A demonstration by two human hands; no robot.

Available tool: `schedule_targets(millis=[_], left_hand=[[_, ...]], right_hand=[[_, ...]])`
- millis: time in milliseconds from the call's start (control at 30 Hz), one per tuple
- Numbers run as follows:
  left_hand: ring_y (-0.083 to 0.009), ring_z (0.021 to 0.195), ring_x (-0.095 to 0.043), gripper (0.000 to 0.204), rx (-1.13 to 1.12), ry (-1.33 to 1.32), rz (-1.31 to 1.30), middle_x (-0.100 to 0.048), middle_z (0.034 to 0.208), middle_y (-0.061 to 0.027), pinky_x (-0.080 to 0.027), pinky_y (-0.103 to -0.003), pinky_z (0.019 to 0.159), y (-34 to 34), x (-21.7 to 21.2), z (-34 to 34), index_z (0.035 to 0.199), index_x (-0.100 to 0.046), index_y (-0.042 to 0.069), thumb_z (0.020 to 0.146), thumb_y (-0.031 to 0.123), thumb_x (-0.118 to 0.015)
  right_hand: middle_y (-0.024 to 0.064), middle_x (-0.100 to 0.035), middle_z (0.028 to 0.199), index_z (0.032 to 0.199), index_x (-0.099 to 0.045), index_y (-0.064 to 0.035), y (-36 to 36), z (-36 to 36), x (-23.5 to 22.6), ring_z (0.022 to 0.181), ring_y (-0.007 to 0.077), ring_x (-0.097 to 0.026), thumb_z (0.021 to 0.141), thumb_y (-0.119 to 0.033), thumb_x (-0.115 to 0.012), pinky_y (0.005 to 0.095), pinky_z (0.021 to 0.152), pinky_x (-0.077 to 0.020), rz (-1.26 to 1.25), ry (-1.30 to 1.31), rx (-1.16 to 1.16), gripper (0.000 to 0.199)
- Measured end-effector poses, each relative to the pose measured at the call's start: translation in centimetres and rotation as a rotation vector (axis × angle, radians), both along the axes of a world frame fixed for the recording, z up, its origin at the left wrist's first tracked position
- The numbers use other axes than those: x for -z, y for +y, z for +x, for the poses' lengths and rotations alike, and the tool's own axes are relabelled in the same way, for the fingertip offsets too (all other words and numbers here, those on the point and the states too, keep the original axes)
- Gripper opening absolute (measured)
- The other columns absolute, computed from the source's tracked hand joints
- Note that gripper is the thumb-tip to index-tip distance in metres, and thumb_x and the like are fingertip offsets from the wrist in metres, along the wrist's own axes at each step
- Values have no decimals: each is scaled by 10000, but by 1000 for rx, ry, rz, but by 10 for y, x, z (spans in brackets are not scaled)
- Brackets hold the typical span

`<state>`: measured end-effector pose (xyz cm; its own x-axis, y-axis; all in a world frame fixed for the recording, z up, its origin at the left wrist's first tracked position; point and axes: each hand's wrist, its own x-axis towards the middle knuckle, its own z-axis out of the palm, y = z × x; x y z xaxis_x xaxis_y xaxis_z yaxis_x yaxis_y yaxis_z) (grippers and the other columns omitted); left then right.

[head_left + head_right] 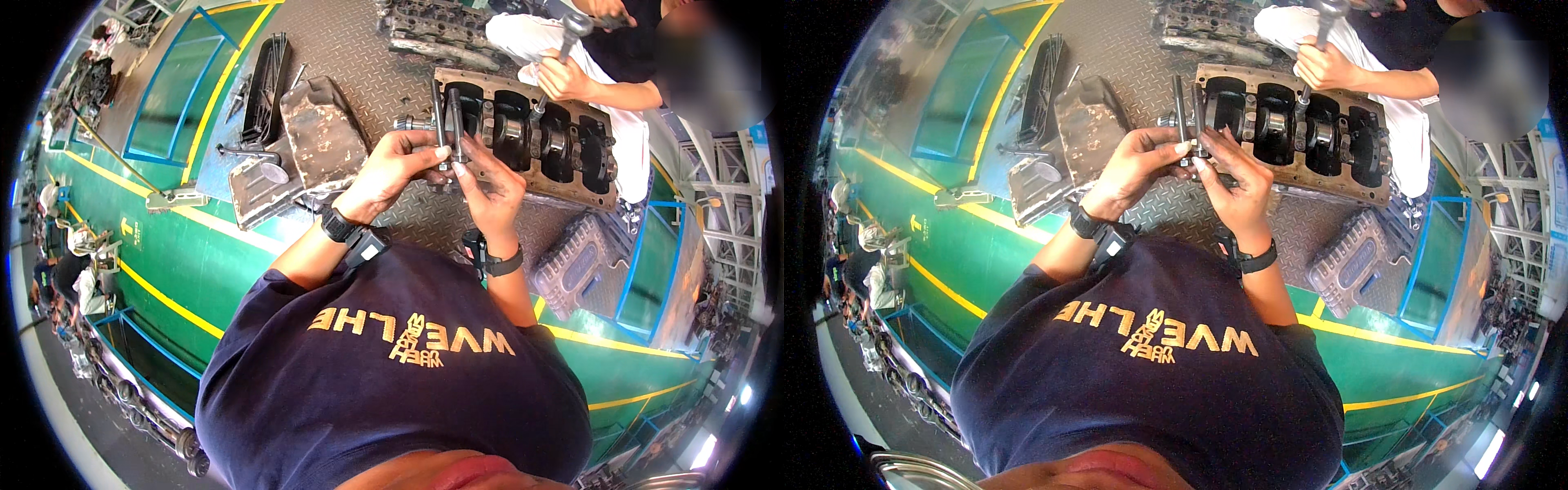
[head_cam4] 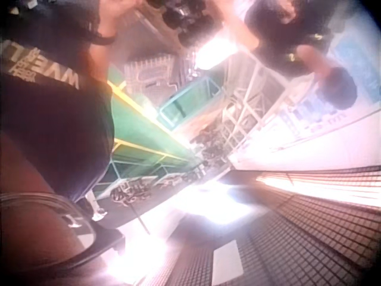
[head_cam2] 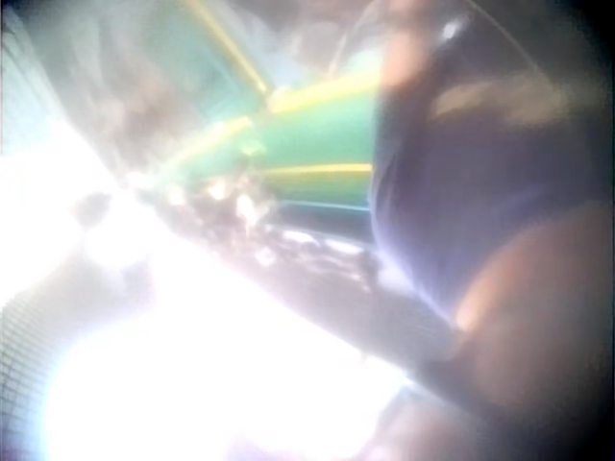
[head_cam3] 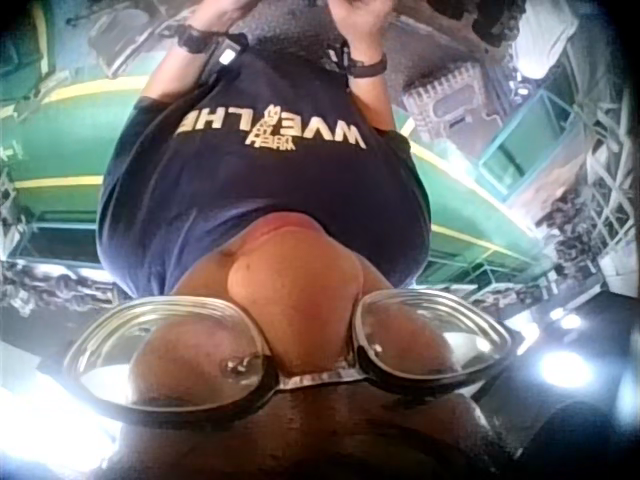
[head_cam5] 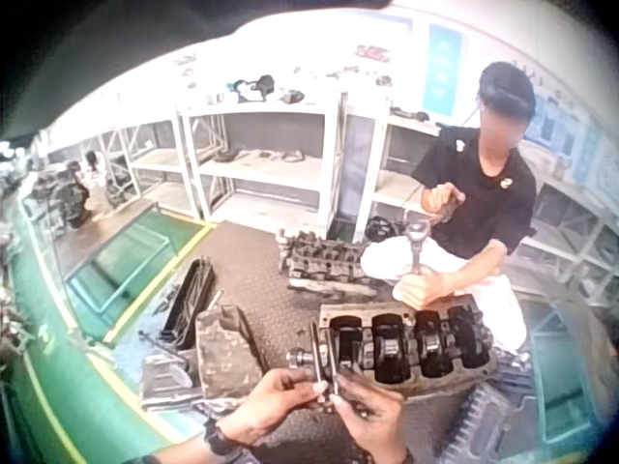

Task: The person works on an engine block on a metal workbench by hand and with a wrench, handling crankshaft bearing caps and bolts.

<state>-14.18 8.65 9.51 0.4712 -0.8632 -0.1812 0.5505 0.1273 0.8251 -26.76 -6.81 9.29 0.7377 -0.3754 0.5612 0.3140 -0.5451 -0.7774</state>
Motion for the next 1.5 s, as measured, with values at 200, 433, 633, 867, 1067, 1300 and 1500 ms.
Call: schedule_targets(millis=[200,433,633,867,1067,1300,1500], left_hand=[[-133,916,-704,321,-16,-108,8,-742,1078,-76,-579,-274,828,2,-2,1,1248,-675,-50,1017,172,-691],[-127,948,-691,355,16,-97,11,-733,1094,-87,-575,-268,835,3,-9,0,1260,-665,-67,1010,181,-705],[-128,969,-697,351,-9,-132,-43,-731,1092,-84,-593,-283,856,6,-23,13,1262,-661,-64,1019,186,-696],[-135,929,-708,340,-50,-148,16,-747,1071,-108,-592,-276,817,46,2,53,1229,-675,-73,1006,182,-711],[-162,768,-712,419,-332,-258,420,-764,1005,-101,-596,-310,686,159,80,163,1210,-688,-62,939,245,-777],[-378,941,-749,293,-458,-456,1336,-762,958,-231,-583,-434,863,323,266,310,939,-787,-1,798,234,-685],[-426,1106,-705,350,-482,-556,1503,-724,1146,-282,-560,-482,976,328,297,363,1081,-776,16,865,282,-707]], right_hand=[[190,-757,1181,1175,-755,19,-3,1,3,1214,315,-695,868,0,-762,525,1159,-431,-23,-40,-37,307],[178,-763,1172,1147,-762,17,6,0,-1,1219,327,-692,870,15,-744,528,1142,-446,25,-41,33,278],[190,-756,1186,1160,-755,19,10,15,-11,1224,350,-687,860,15,-734,536,1132,-452,-58,-99,42,301],[183,-744,1202,1173,-731,56,37,44,27,1151,286,-707,915,13,-719,397,1042,-510,309,-4,58,262],[270,-721,1136,1190,-637,156,68,69,30,1042,317,-744,974,-20,-664,404,846,-666,555,58,140,280],[259,-730,1122,1181,-652,121,86,85,38,1041,305,-748,968,-9,-657,371,765,-671,570,218,260,250],[242,-728,1134,1234,-615,117,105,87,30,1038,312,-747,991,-26,-621,374,820,-643,536,271,336,282]])
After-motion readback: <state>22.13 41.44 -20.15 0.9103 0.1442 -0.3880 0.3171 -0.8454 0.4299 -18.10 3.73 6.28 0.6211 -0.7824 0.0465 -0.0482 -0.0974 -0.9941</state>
